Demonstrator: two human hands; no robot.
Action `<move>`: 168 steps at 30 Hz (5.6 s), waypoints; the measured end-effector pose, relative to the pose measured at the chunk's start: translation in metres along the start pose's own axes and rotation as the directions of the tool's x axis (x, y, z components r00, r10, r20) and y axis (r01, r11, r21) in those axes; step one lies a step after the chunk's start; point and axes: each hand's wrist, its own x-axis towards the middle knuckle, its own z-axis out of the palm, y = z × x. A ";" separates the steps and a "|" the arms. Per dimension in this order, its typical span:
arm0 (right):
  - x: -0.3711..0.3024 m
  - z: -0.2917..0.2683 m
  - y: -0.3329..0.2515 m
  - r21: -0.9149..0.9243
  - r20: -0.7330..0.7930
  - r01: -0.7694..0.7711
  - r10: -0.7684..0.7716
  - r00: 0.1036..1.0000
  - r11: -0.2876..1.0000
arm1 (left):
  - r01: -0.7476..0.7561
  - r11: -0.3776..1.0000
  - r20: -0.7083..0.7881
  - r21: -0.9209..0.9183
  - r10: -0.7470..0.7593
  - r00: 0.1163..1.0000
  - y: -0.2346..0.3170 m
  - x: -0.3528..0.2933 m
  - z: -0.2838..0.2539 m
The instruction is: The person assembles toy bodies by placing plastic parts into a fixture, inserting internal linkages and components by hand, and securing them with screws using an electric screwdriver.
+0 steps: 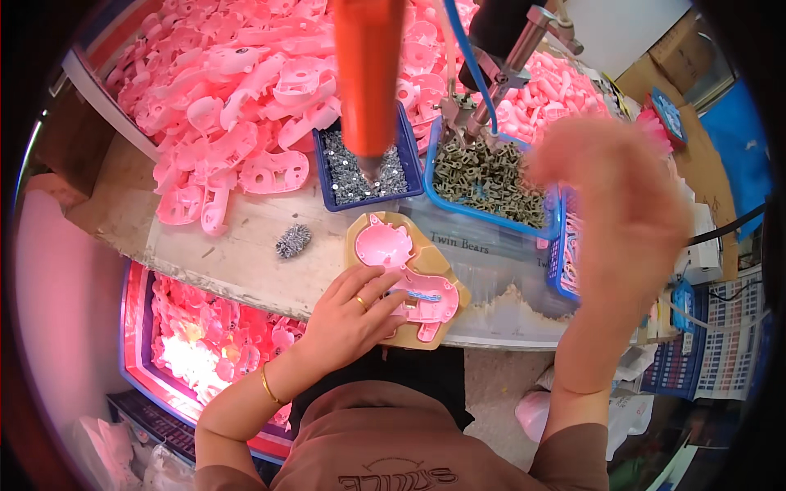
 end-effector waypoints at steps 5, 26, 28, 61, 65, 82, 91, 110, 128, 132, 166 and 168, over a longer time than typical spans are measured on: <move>0.082 0.000 0.011 0.056 -0.062 0.184 -0.180 0.982 0.981 | 0.064 0.997 0.033 0.049 -0.066 0.997 0.007 -0.006 0.001; 0.008 0.057 0.004 0.676 0.309 -0.254 0.047 0.950 0.692 | 0.136 0.975 0.115 0.175 -0.157 0.981 0.014 -0.010 0.011; 0.005 0.058 0.001 0.705 0.286 -0.254 0.063 0.956 0.662 | 0.129 0.976 0.136 0.176 -0.154 0.979 0.014 -0.009 0.011; 0.034 0.034 0.043 0.459 0.069 0.594 -0.693 0.718 0.661 | 0.100 0.981 -0.146 -0.167 -0.125 0.981 0.009 0.003 -0.005; 0.028 0.031 0.018 0.530 0.145 0.441 -0.590 0.794 0.724 | 0.162 0.965 -0.130 -0.206 -0.191 0.973 0.004 0.015 -0.006; 0.032 0.027 0.040 0.607 0.161 0.531 -0.745 0.647 0.592 | 0.512 0.251 0.486 -0.822 -0.160 0.859 -0.021 0.029 -0.019; 0.016 0.047 0.021 0.726 0.142 0.326 -0.596 0.790 0.605 | 0.356 0.538 0.192 -0.764 -0.339 0.921 -0.030 0.019 -0.017; -0.002 0.058 0.030 0.463 0.033 0.262 -0.312 0.950 0.847 | -0.007 1.000 -0.054 0.013 0.008 0.999 -0.031 0.022 -0.007; 0.040 0.006 0.040 0.607 0.088 -0.039 -0.019 0.996 0.793 | 0.624 0.761 -0.113 0.179 -0.614 0.781 -0.094 -0.040 -0.058; 0.043 0.007 0.062 0.624 0.125 0.086 -0.207 0.970 0.777 | 0.639 0.745 -0.041 0.194 -0.644 0.764 -0.087 -0.031 -0.065; -0.034 -0.103 0.398 -0.601 -0.272 -0.535 0.478 0.835 0.594 | 0.496 0.814 0.208 0.303 -0.564 0.799 0.015 -0.071 -0.176; -0.028 -0.107 0.397 -0.541 -0.271 -0.400 0.297 0.916 0.740 | 0.387 0.897 0.347 0.214 -0.440 0.828 0.022 -0.041 -0.162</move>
